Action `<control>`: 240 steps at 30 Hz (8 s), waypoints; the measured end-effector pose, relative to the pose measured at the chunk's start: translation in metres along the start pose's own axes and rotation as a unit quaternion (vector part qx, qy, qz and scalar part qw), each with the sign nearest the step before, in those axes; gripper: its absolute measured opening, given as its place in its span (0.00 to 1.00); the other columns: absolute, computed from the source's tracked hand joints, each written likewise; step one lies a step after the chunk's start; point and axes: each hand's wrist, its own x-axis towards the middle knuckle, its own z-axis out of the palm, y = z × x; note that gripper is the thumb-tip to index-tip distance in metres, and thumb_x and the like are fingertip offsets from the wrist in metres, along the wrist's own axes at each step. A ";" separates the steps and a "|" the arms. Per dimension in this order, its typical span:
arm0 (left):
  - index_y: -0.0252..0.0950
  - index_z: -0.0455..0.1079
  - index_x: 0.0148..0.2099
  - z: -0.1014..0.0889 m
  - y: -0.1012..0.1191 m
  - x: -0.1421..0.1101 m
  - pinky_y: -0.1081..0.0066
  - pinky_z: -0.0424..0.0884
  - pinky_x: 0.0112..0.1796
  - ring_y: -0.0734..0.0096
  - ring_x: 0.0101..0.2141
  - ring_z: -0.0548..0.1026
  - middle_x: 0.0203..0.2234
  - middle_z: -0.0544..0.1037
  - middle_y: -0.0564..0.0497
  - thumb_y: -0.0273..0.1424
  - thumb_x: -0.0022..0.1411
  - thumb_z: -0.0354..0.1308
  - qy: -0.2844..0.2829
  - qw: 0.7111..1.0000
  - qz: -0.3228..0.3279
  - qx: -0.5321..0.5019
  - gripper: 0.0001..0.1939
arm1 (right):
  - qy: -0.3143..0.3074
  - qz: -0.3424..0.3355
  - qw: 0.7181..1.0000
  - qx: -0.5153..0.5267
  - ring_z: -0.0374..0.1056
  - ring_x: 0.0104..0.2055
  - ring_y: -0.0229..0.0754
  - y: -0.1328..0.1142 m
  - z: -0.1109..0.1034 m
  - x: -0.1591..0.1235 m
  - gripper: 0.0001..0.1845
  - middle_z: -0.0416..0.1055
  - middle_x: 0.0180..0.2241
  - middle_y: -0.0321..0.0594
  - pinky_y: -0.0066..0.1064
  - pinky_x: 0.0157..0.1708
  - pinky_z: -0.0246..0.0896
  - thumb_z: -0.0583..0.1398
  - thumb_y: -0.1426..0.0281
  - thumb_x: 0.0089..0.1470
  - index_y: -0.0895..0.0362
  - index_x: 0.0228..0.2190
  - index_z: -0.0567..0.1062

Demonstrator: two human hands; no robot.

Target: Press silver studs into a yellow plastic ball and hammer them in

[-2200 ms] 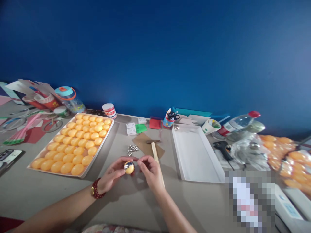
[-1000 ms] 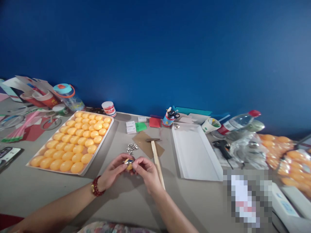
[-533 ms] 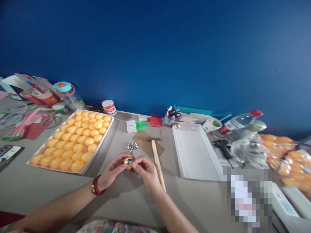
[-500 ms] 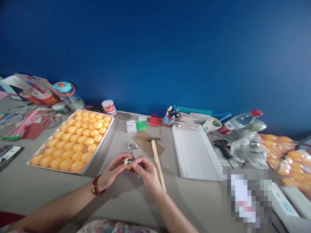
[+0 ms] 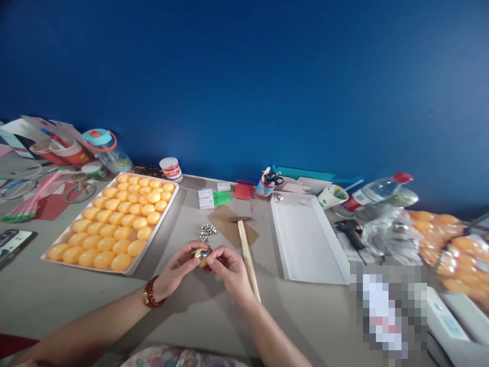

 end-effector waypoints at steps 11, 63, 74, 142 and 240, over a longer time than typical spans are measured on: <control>0.37 0.72 0.50 0.002 0.002 0.000 0.66 0.76 0.40 0.68 0.35 0.78 0.42 0.77 0.46 0.34 0.66 0.60 0.010 1.000 -0.004 0.006 0.12 | 0.005 0.007 1.000 -0.016 0.68 0.29 0.38 -0.001 -0.001 0.000 0.15 0.74 0.26 0.36 0.29 0.33 0.62 0.69 0.59 0.51 0.56 0.28 0.75; 0.36 0.76 0.47 0.004 0.007 0.000 0.70 0.75 0.38 0.69 0.34 0.77 0.41 0.79 0.46 0.37 0.63 0.62 0.049 0.996 -0.003 0.069 0.13 | -0.006 -0.002 0.994 -0.106 0.68 0.30 0.39 -0.001 -0.003 -0.002 0.18 0.72 0.27 0.37 0.29 0.34 0.59 0.65 0.55 0.55 0.57 0.29 0.72; 0.36 0.76 0.48 -0.002 -0.001 -0.003 0.69 0.75 0.42 0.64 0.41 0.76 0.46 0.78 0.44 0.37 0.63 0.61 0.059 0.993 -0.009 0.106 0.14 | -0.015 -0.009 0.993 -0.113 0.69 0.32 0.40 0.001 -0.004 -0.003 0.17 0.72 0.28 0.38 0.30 0.35 0.61 0.65 0.56 0.56 0.56 0.30 0.71; 0.37 0.75 0.48 0.007 -0.003 -0.003 0.66 0.75 0.38 0.67 0.32 0.78 0.34 0.81 0.48 0.37 0.62 0.63 0.030 0.995 -0.064 -0.074 0.14 | 0.032 -0.063 0.993 -0.091 0.67 0.26 0.39 0.000 0.005 -0.013 0.15 0.69 0.26 0.35 0.31 0.30 0.64 0.60 0.55 0.61 0.54 0.33 0.69; 0.36 0.66 0.51 -0.008 0.005 0.014 0.67 0.72 0.36 0.71 0.27 0.72 0.23 0.69 0.57 0.39 0.66 0.57 0.146 0.985 0.060 0.065 0.16 | -0.036 -0.250 0.792 -0.555 0.78 0.42 0.45 -0.020 -0.036 -0.011 0.22 0.78 0.50 0.47 0.31 0.40 0.73 0.56 0.71 0.63 0.50 0.57 0.67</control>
